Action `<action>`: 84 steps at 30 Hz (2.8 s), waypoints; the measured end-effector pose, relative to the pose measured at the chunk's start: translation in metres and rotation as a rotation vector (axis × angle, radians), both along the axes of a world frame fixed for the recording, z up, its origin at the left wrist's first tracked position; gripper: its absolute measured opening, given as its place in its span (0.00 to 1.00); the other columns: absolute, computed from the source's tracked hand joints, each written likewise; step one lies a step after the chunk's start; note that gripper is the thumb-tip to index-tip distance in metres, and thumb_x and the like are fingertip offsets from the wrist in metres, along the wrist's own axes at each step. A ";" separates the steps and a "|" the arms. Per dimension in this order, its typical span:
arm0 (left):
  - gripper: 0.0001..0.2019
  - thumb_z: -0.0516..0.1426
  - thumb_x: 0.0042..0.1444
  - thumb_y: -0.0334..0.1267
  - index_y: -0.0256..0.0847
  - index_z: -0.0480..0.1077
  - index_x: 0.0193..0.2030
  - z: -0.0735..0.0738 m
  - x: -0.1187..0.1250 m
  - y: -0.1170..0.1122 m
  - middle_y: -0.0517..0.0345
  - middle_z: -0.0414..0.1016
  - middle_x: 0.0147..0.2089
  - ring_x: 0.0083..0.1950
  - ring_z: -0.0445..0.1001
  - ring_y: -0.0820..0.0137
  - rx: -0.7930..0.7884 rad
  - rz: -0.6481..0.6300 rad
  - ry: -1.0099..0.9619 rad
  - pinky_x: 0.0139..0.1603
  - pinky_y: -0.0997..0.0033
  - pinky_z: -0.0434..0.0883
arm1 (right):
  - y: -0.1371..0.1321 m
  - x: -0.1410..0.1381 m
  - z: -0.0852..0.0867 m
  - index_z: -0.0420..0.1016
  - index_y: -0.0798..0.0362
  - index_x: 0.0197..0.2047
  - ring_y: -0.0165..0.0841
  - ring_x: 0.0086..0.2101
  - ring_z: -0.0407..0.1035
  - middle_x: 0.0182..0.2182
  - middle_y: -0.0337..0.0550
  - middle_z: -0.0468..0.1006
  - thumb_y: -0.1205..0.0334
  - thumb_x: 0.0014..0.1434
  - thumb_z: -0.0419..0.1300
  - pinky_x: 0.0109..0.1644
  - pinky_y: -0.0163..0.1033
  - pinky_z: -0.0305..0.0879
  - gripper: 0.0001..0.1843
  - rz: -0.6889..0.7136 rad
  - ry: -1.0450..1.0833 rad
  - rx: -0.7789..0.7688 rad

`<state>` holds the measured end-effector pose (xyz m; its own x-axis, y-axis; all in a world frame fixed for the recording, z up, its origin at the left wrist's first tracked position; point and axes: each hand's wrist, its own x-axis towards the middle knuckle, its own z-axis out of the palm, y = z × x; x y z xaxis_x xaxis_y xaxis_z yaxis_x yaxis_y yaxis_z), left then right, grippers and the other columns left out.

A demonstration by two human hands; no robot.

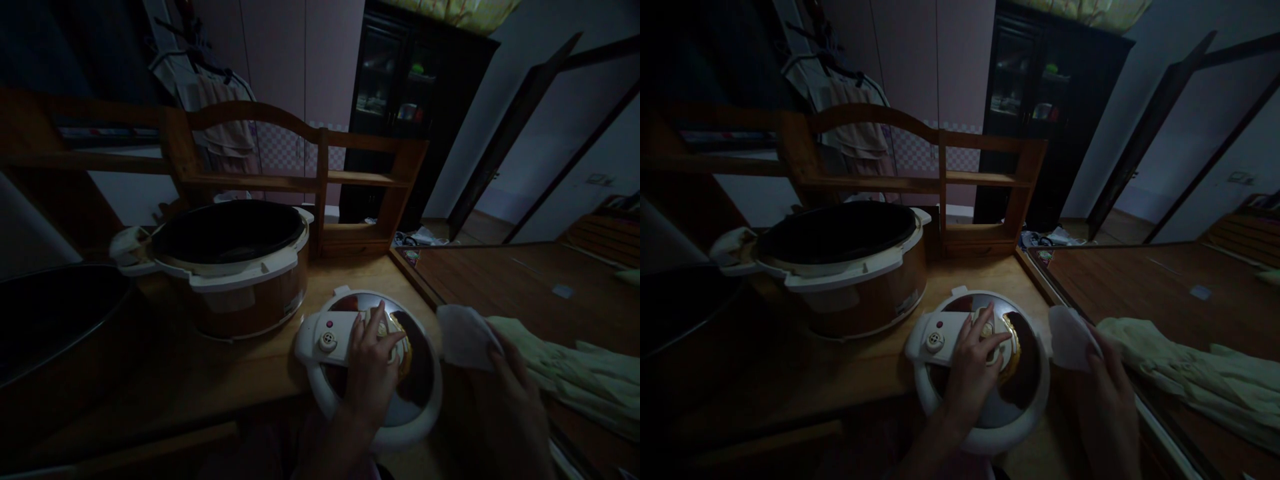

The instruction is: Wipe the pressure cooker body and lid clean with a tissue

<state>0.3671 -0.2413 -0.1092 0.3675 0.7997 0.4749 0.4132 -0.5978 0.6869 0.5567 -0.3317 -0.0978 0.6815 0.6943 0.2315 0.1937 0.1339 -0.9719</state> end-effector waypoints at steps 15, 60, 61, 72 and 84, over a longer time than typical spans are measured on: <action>0.27 0.59 0.58 0.26 0.50 0.70 0.63 0.001 -0.018 0.006 0.56 0.45 0.79 0.74 0.58 0.50 0.117 -0.133 0.303 0.71 0.42 0.65 | 0.120 -0.011 0.029 0.74 0.50 0.60 0.43 0.56 0.71 0.58 0.50 0.75 0.48 0.68 0.60 0.62 0.55 0.66 0.22 0.458 -0.604 0.051; 0.24 0.52 0.62 0.26 0.31 0.68 0.65 -0.059 -0.072 -0.049 0.49 0.71 0.67 0.68 0.69 0.62 0.537 0.145 0.223 0.62 0.62 0.76 | 0.062 -0.075 0.024 0.57 0.46 0.74 0.38 0.73 0.41 0.73 0.40 0.53 0.68 0.74 0.46 0.75 0.55 0.47 0.28 0.675 -1.073 -0.186; 0.25 0.52 0.62 0.26 0.31 0.66 0.67 -0.060 -0.072 -0.050 0.49 0.69 0.68 0.70 0.68 0.62 0.530 0.138 0.238 0.62 0.61 0.75 | 0.066 -0.075 0.027 0.58 0.46 0.73 0.38 0.72 0.41 0.73 0.40 0.54 0.67 0.74 0.46 0.75 0.55 0.48 0.27 0.676 -1.058 -0.189; 0.22 0.50 0.66 0.30 0.30 0.67 0.65 -0.062 -0.072 -0.051 0.47 0.72 0.65 0.68 0.70 0.63 0.540 0.154 0.196 0.63 0.63 0.74 | 0.026 -0.095 0.027 0.56 0.58 0.73 0.40 0.72 0.45 0.73 0.46 0.53 0.72 0.68 0.47 0.72 0.53 0.55 0.31 0.604 -1.393 -0.140; 0.23 0.52 0.66 0.34 0.47 0.69 0.67 -0.093 -0.089 -0.058 0.54 0.81 0.56 0.57 0.79 0.65 0.481 0.303 -0.068 0.59 0.67 0.77 | 0.024 -0.138 0.004 0.34 0.57 0.78 0.43 0.72 0.39 0.74 0.53 0.46 0.78 0.66 0.43 0.70 0.50 0.55 0.41 0.568 -1.333 -0.075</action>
